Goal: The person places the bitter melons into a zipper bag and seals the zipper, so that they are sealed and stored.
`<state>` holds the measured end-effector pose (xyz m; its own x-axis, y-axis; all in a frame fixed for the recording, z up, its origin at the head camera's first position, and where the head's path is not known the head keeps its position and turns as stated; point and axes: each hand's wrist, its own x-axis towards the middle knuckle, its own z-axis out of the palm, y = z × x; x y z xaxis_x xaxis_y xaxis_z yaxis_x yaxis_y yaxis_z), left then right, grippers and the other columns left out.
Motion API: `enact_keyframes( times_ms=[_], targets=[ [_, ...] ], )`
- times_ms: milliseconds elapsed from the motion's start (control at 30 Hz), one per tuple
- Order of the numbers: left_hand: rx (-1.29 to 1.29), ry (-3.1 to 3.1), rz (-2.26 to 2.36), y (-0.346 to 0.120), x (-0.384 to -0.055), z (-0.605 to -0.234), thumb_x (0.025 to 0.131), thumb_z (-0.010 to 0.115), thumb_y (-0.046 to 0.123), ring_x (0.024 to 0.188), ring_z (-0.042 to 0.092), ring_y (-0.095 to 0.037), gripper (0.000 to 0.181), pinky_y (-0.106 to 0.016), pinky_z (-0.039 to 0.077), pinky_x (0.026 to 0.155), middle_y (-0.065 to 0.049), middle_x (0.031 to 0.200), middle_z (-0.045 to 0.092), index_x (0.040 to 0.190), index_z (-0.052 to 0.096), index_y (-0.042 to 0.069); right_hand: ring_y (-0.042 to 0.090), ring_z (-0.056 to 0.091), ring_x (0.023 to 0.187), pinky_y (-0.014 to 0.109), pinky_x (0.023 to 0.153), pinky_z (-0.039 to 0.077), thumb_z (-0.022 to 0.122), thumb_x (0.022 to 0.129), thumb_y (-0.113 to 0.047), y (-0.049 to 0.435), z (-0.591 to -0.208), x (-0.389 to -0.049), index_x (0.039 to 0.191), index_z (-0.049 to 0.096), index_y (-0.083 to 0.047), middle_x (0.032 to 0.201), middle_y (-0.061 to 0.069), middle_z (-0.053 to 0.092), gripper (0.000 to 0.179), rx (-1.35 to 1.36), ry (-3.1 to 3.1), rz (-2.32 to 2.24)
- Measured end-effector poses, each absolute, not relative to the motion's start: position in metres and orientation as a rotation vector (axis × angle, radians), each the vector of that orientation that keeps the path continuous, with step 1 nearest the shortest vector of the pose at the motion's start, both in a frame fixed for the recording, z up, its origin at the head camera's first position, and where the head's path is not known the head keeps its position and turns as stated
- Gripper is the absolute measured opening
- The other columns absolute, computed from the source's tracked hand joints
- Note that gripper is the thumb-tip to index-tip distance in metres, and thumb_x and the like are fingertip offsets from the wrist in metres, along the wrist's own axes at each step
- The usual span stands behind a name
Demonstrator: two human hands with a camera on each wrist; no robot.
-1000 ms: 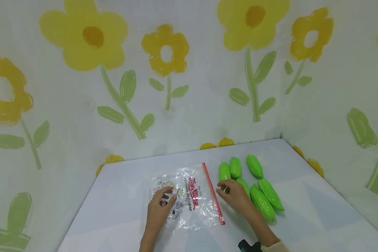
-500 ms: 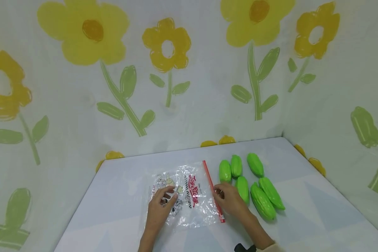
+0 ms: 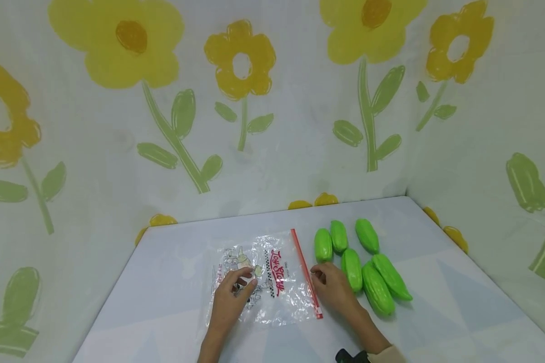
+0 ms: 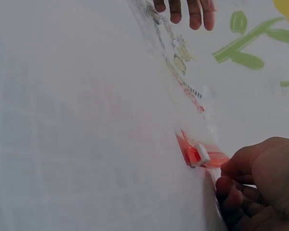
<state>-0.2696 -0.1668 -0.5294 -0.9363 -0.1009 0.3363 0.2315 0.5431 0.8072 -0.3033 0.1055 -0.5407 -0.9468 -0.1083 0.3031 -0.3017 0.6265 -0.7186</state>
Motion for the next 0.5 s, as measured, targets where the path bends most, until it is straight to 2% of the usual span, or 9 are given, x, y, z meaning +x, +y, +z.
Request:
enact_keyframes(
  times_ms=[233, 500],
  targets=[
    [-0.136, -2.414, -1.372, -0.167, -0.272, -0.531, 0.089, 0.077, 0.026, 0.089, 0.063, -0.013, 0.031, -0.033, 0.051, 0.079, 0.009, 0.103, 0.066, 0.119, 0.070, 0.021, 0.009, 0.053, 0.076, 0.024, 0.065, 0.049, 0.073, 0.089, -0.003, 0.106, -0.550, -0.312, 0.098, 0.074, -0.010, 0.083, -0.007, 0.055, 0.012, 0.354, -2.583, 1.290],
    [-0.112, -2.356, -1.532, -0.161, -0.272, -0.533, 0.091, 0.076, 0.025, 0.078, 0.065, -0.010, 0.030, -0.024, 0.054, 0.071, 0.004, 0.093, 0.068, 0.117, 0.070, 0.012, 0.010, 0.050, 0.076, 0.024, 0.064, 0.045, 0.076, 0.086, -0.007, 0.106, -0.553, -0.313, 0.101, 0.075, -0.012, 0.087, -0.006, 0.054, 0.016, 0.361, -2.618, 1.303]
  ],
)
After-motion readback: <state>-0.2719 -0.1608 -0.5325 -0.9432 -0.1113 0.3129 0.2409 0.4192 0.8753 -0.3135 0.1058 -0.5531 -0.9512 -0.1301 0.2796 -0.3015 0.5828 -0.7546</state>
